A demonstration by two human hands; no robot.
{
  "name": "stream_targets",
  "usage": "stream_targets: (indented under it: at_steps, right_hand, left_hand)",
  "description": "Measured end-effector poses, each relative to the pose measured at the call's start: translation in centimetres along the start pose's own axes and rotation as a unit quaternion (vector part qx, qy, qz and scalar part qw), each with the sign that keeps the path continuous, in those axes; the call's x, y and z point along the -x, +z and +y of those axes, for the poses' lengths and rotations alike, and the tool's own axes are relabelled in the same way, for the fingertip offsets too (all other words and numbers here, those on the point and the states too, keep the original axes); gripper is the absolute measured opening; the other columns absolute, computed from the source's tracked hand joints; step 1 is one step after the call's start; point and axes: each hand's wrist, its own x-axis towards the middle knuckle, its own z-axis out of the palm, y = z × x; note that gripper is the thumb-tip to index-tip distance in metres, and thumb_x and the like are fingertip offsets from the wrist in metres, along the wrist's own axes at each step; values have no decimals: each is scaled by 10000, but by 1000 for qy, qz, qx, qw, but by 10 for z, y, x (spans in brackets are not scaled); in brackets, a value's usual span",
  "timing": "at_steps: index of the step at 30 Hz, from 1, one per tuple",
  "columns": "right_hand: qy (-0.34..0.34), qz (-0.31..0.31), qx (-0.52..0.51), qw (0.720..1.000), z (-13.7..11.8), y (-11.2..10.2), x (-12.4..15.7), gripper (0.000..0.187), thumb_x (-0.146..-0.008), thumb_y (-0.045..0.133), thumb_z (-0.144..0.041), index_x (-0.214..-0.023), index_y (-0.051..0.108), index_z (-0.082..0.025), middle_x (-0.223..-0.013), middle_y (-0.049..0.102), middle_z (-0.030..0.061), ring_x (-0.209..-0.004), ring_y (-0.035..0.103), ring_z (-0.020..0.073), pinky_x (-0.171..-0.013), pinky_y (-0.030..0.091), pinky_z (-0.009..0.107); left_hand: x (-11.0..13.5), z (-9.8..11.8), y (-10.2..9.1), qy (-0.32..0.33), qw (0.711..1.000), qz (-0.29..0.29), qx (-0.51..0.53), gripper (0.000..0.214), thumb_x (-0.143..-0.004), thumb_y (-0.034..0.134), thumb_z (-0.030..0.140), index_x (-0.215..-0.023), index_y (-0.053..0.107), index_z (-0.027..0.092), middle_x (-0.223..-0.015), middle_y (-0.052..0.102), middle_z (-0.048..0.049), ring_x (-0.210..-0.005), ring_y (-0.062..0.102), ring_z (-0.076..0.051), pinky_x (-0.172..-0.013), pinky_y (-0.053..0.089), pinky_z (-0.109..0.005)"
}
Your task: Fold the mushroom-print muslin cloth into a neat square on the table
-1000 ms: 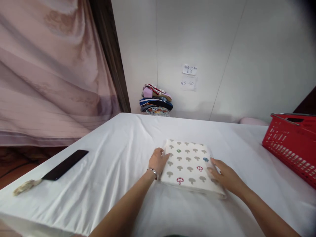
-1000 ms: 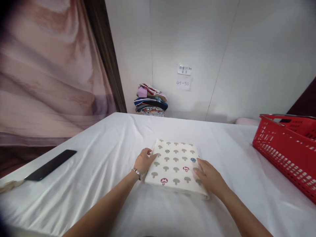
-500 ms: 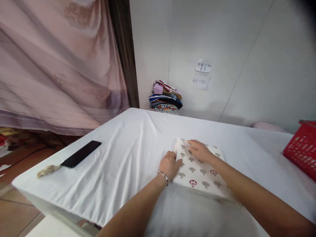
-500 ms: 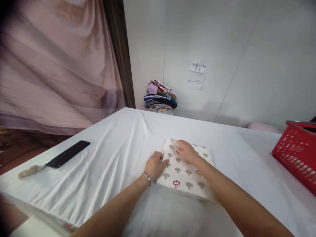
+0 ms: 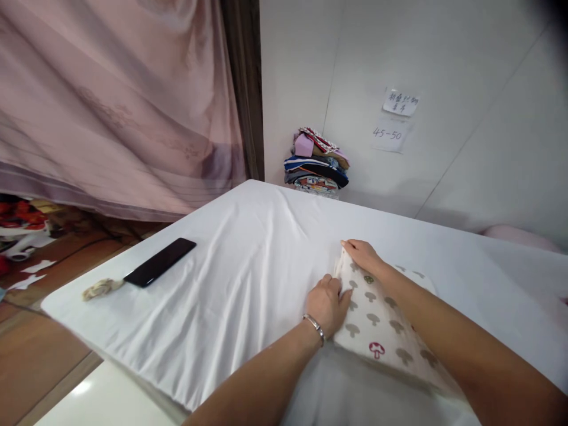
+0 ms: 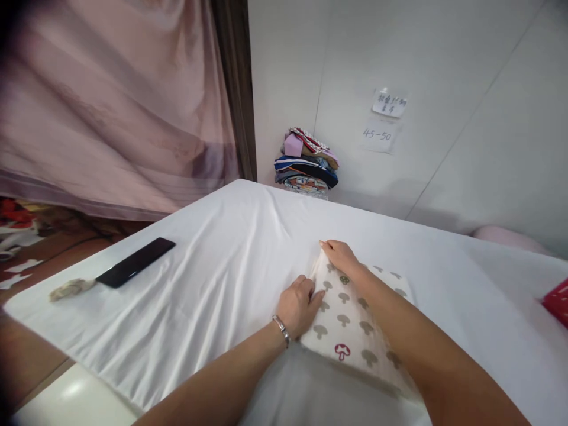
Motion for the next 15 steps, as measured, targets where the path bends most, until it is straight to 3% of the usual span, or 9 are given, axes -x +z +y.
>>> stream_targets:
  at_steps: [6, 10, 15]
  right_hand:
    - [24, 22, -40, 999, 0, 0, -2, 550, -812, 340, -626, -558, 571, -196, -494, 528, -7, -541, 499, 158, -547, 338, 254]
    - [34, 24, -79, 996, 3, -1, -2, 603, -810, 307, -652, -578, 598, -177, -487, 537, 1, -521, 516, 159, -546, 368, 253]
    - [42, 32, -149, 987, 6, 0, -2, 595, -779, 365, -668, -589, 615, -163, -472, 526, 2, -496, 501, 152, -526, 373, 253]
  left_hand:
    - [-2, -1, 5, -53, 998, 6, 34, 142, -812, 523, 338, -858, 493, 207, -903, 537, -34, -816, 550, -176, -700, 400, -285]
    - [-3, -2, 9, -90, 994, 8, 70, 347, -790, 551, 358, -1077, 443, 197, -1008, 537, -57, -866, 558, -196, -730, 412, -302]
    - [-2, -1, 6, -82, 994, 5, 73, 290, -785, 554, 341, -1042, 502, 215, -1053, 522, -51, -875, 558, -190, -745, 420, -297]
